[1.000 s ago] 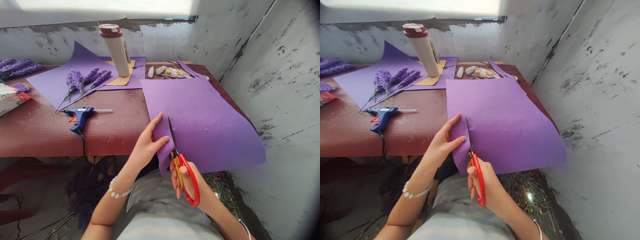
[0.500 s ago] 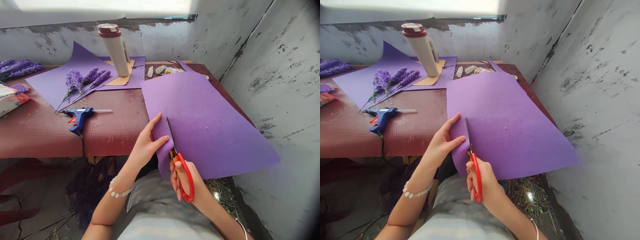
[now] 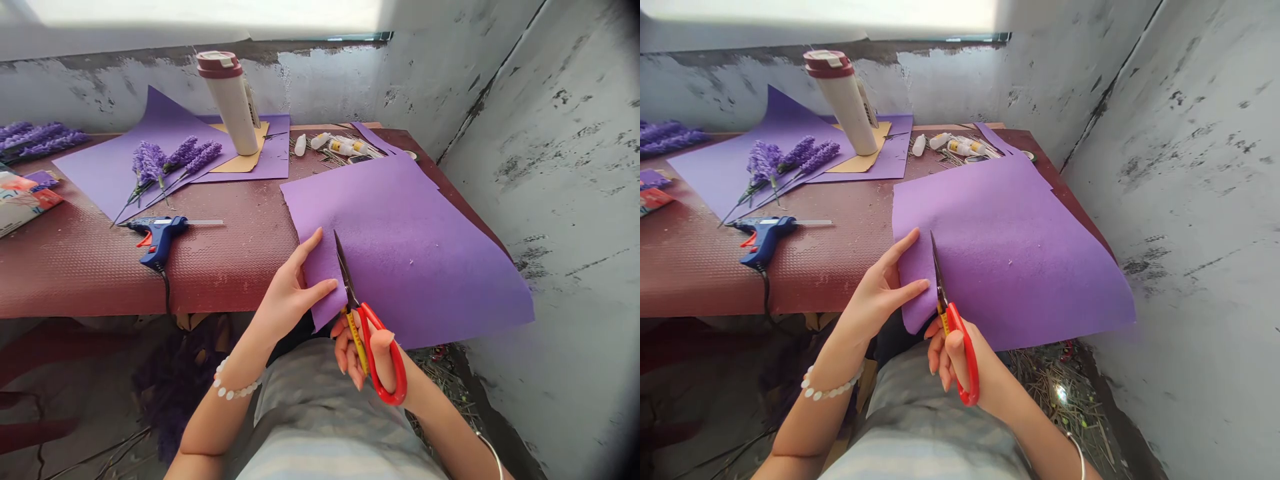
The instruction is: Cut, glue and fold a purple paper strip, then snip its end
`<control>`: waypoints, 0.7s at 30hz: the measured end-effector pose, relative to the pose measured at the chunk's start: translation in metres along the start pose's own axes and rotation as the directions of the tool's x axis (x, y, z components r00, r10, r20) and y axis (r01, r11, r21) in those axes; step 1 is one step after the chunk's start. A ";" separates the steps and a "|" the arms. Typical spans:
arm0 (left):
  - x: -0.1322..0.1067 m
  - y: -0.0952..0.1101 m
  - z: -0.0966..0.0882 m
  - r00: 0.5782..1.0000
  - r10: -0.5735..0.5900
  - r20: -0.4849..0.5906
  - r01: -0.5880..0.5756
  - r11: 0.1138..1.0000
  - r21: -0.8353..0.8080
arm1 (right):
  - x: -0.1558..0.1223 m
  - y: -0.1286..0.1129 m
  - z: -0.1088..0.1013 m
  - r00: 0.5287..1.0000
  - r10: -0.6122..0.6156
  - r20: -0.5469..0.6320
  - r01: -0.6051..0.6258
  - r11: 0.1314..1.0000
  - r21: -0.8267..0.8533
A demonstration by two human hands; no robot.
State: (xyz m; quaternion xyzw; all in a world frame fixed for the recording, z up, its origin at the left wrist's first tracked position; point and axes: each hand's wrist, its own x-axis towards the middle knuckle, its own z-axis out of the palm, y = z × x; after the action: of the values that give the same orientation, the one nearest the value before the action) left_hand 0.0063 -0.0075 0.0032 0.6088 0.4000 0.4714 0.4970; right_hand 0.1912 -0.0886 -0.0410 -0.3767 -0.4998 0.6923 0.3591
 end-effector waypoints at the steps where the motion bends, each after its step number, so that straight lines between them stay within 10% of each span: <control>1: -0.001 0.000 0.000 1.000 0.002 0.004 -0.002 1.000 0.005 | 0.001 0.001 -0.002 1.000 -0.004 0.012 0.004 1.000 0.002; 21: -0.015 0.000 0.000 0.998 -0.057 0.001 0.057 0.997 -0.042 | 0.003 -0.011 0.002 0.995 0.077 -0.066 -0.084 0.990 -0.115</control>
State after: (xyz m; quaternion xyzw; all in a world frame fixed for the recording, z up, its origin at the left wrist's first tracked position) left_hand 0.0032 -0.0224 0.0008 0.5865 0.4072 0.4653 0.5231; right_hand 0.1897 -0.0837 -0.0307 -0.4381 -0.5126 0.6639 0.3232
